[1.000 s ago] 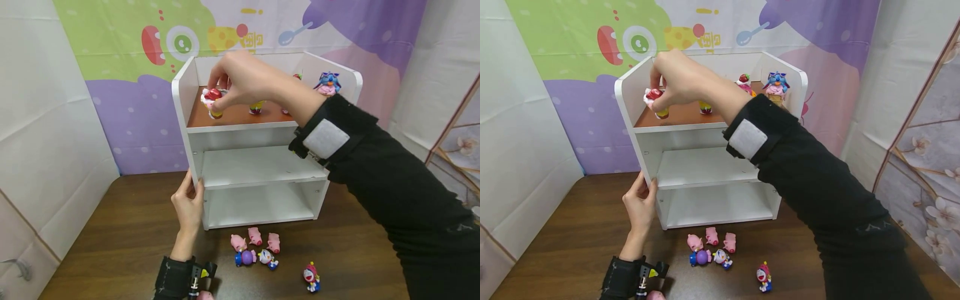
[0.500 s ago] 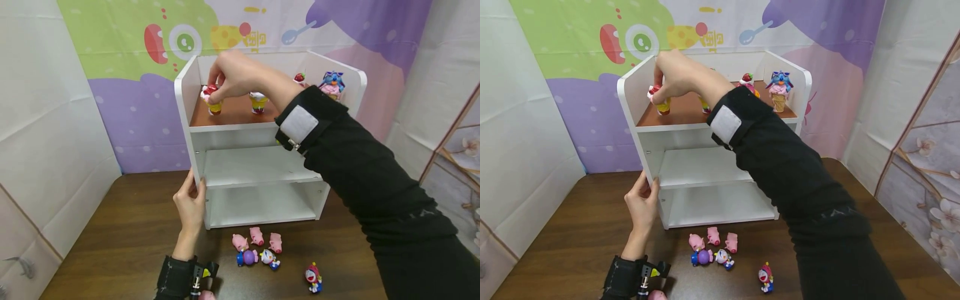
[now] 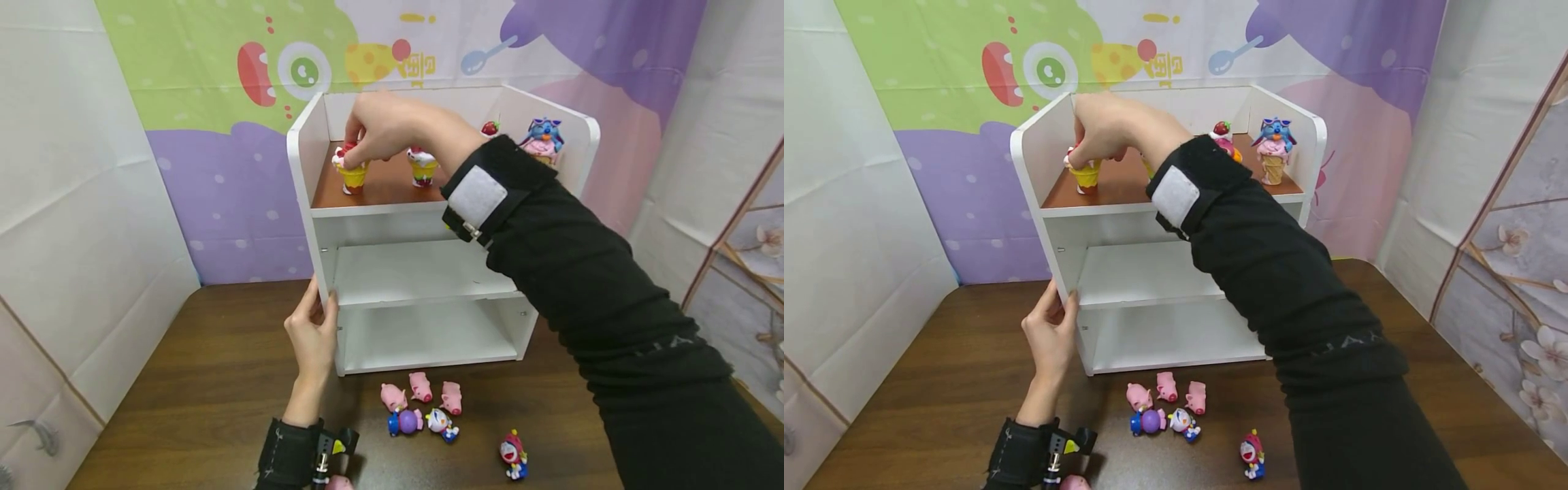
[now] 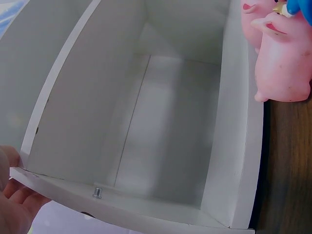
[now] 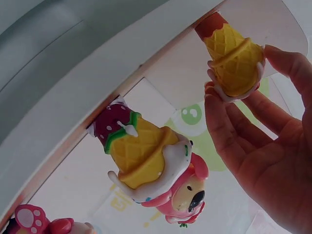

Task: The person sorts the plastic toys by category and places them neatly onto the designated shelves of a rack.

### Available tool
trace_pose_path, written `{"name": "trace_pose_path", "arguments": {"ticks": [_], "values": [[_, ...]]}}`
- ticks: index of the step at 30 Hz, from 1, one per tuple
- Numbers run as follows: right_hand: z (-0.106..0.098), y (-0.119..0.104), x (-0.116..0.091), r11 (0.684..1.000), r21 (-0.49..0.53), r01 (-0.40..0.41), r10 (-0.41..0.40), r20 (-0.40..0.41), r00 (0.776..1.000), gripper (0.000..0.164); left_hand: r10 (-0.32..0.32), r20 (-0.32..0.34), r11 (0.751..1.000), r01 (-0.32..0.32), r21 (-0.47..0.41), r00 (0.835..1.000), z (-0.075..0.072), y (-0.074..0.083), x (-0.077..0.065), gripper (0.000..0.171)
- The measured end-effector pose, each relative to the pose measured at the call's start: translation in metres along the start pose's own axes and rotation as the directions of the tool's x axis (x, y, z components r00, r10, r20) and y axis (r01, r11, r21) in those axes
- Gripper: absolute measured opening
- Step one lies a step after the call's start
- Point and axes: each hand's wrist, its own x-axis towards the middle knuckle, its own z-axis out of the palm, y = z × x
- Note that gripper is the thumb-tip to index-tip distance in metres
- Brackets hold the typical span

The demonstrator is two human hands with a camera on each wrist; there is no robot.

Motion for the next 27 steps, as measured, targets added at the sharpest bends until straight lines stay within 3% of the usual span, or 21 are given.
{"name": "trace_pose_path", "arguments": {"ticks": [4,11,20,27], "values": [[0.000,-0.001,0.000,1.000,0.007,0.014,-0.014,0.022,1.000,0.025,-0.004,0.000,1.000,0.004,-0.007,1.000,0.001,-0.004,-0.001,0.040],[0.001,0.002,-0.001,0.998,0.013,0.068,-0.068,0.027,0.997,0.024,-0.008,-0.004,1.000,0.008,-0.010,1.000,0.000,0.021,0.002,0.039],[0.002,0.008,-0.001,0.991,0.044,0.129,-0.130,0.017,0.991,0.029,-0.011,0.000,1.000,0.011,-0.001,1.000,0.001,0.024,0.003,0.038],[-0.003,0.004,-0.020,0.994,0.052,0.095,-0.091,-0.079,0.993,0.043,-0.007,-0.007,1.000,0.007,-0.002,1.000,0.000,0.025,0.002,0.039]]}}
